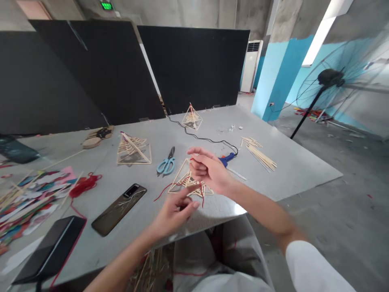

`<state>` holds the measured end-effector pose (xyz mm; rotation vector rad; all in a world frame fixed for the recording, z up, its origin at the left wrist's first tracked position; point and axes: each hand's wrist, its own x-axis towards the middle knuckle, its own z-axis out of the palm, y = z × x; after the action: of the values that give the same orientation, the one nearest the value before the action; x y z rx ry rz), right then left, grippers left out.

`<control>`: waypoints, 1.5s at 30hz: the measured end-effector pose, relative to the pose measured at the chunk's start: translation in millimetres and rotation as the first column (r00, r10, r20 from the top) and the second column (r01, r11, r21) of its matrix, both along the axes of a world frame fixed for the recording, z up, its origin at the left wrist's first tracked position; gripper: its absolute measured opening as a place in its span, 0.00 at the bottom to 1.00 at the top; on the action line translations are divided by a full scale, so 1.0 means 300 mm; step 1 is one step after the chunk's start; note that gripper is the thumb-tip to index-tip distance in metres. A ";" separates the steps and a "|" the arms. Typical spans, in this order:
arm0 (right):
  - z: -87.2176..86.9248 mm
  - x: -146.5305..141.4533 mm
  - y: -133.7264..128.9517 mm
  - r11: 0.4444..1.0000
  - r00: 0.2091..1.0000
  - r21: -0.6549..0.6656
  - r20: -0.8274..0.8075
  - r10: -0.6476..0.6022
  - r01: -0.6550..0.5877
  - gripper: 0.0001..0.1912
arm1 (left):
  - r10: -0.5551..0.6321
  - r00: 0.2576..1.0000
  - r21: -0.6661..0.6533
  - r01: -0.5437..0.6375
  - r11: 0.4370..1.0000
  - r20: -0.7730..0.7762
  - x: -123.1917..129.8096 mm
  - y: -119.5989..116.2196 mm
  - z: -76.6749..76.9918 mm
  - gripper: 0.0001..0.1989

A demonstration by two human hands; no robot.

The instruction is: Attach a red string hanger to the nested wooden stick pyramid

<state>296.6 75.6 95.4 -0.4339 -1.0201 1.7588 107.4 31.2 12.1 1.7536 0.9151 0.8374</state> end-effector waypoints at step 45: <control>-0.295 0.216 -0.088 0.921 0.662 0.390 0.696 -0.277 -0.024 0.18 | 0.365 0.931 0.515 -0.315 0.797 0.003 0.104 0.028 -0.064 0.12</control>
<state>361.4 49.1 7.0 -1.0061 -1.8142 1.1909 138.5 39.7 -7.2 2.1275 1.1744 1.3376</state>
